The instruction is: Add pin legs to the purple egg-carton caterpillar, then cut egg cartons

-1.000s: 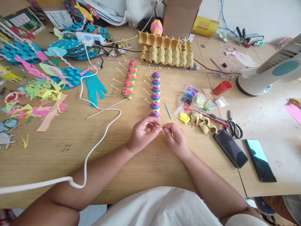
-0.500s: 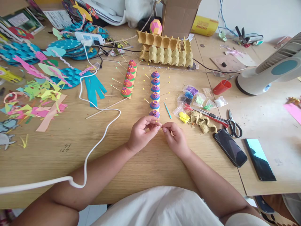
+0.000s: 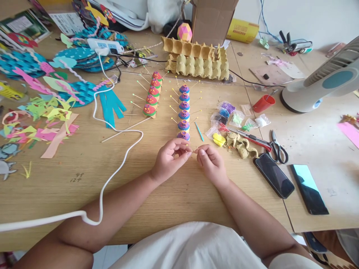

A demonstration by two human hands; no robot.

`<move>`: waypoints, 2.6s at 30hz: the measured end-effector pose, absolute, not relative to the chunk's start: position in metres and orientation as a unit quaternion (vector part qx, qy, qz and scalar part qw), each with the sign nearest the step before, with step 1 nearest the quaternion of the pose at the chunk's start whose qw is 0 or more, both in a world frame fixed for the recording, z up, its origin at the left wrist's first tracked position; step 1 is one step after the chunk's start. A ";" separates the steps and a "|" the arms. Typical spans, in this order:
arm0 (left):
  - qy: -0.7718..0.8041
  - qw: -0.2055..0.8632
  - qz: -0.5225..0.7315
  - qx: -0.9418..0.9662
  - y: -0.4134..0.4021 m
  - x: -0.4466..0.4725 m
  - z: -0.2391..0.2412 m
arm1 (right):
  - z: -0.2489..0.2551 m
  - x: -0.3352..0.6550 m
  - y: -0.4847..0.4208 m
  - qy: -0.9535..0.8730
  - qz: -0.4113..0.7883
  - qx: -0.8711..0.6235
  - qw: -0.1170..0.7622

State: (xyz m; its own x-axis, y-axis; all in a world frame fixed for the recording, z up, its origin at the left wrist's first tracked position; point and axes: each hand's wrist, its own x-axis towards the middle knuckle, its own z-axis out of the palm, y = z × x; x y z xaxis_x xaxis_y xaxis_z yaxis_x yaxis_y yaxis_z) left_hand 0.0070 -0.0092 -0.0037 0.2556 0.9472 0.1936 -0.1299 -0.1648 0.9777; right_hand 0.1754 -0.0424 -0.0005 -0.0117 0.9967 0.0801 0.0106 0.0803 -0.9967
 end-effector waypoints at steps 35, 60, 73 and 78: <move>0.392 0.606 0.469 0.509 -0.003 0.008 -0.009 | 0.002 0.175 -0.043 -0.630 0.354 -0.502 0.476; 0.374 0.603 0.448 0.545 -0.007 0.004 -0.006 | 0.001 0.174 -0.042 -0.605 0.429 -0.501 0.447; 0.354 0.601 0.453 0.556 -0.009 0.003 -0.004 | -0.002 0.176 -0.039 -0.539 0.473 -0.481 0.504; 0.358 0.573 0.461 0.575 -0.008 0.005 -0.003 | -0.002 0.178 -0.037 -0.498 0.485 -0.493 0.523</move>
State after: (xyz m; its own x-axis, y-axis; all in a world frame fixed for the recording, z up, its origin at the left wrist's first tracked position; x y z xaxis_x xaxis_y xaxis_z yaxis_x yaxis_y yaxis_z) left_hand 0.0051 -0.0079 -0.0034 0.3186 0.9402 0.1200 -0.1172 -0.0865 0.9893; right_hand 0.1777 -0.0370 -0.0020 0.0331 0.9986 0.0422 -0.0154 0.0427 -0.9990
